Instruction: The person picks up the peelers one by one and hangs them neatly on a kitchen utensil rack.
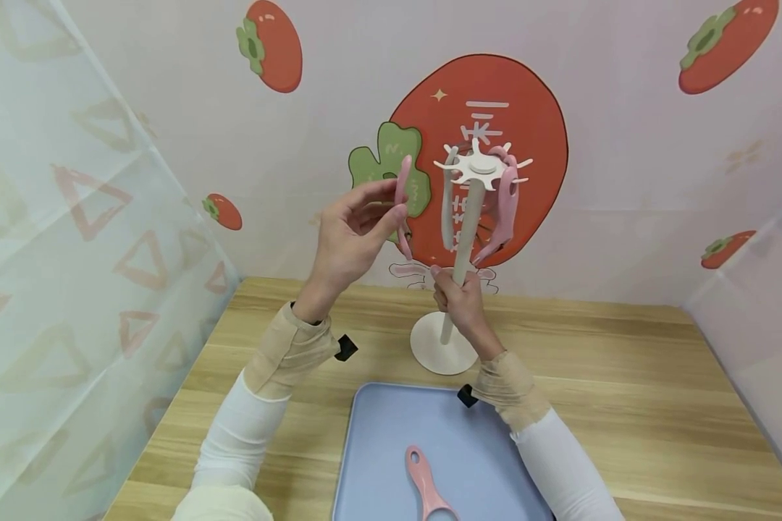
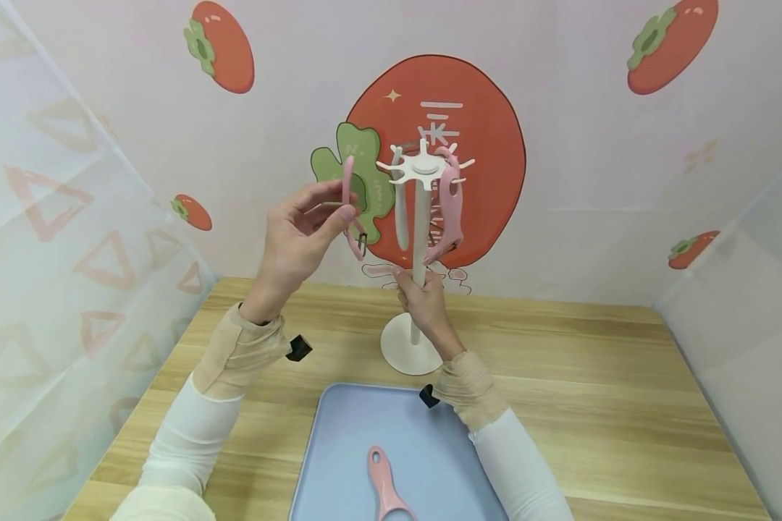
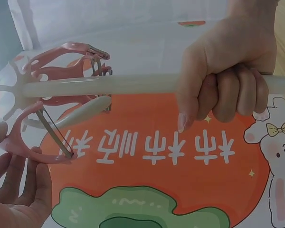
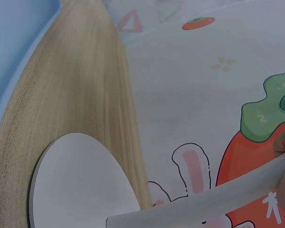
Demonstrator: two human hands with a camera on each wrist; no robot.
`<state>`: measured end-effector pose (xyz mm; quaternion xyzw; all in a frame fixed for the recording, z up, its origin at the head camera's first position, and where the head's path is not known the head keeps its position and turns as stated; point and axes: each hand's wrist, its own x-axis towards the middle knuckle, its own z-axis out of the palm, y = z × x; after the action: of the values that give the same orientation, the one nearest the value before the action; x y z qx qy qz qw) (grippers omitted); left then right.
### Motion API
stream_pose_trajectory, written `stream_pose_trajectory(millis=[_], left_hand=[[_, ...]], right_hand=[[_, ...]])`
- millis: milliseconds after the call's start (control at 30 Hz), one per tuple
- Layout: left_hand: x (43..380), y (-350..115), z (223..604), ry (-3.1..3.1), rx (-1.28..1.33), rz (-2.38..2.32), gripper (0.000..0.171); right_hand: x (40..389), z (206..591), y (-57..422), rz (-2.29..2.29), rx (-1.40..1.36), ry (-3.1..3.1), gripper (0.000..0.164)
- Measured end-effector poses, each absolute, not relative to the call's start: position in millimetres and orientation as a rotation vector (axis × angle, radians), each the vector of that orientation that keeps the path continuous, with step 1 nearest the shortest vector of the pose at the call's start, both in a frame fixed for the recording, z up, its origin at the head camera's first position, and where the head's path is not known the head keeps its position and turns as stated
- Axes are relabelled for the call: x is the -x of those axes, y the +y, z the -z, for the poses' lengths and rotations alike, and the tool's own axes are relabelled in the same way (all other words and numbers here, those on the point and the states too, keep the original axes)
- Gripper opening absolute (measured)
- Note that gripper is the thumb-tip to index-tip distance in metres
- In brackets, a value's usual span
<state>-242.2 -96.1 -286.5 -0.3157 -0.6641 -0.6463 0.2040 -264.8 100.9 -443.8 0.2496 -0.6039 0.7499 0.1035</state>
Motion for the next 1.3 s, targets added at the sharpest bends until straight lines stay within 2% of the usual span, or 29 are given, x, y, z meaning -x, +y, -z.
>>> stream_pose_trajectory(millis=[1300], left_hand=[[245, -79, 278, -1.876, 0.936, 1.779, 0.039]], right_hand=[[261, 441, 100, -2.222, -0.692, -1.778, 0.059]])
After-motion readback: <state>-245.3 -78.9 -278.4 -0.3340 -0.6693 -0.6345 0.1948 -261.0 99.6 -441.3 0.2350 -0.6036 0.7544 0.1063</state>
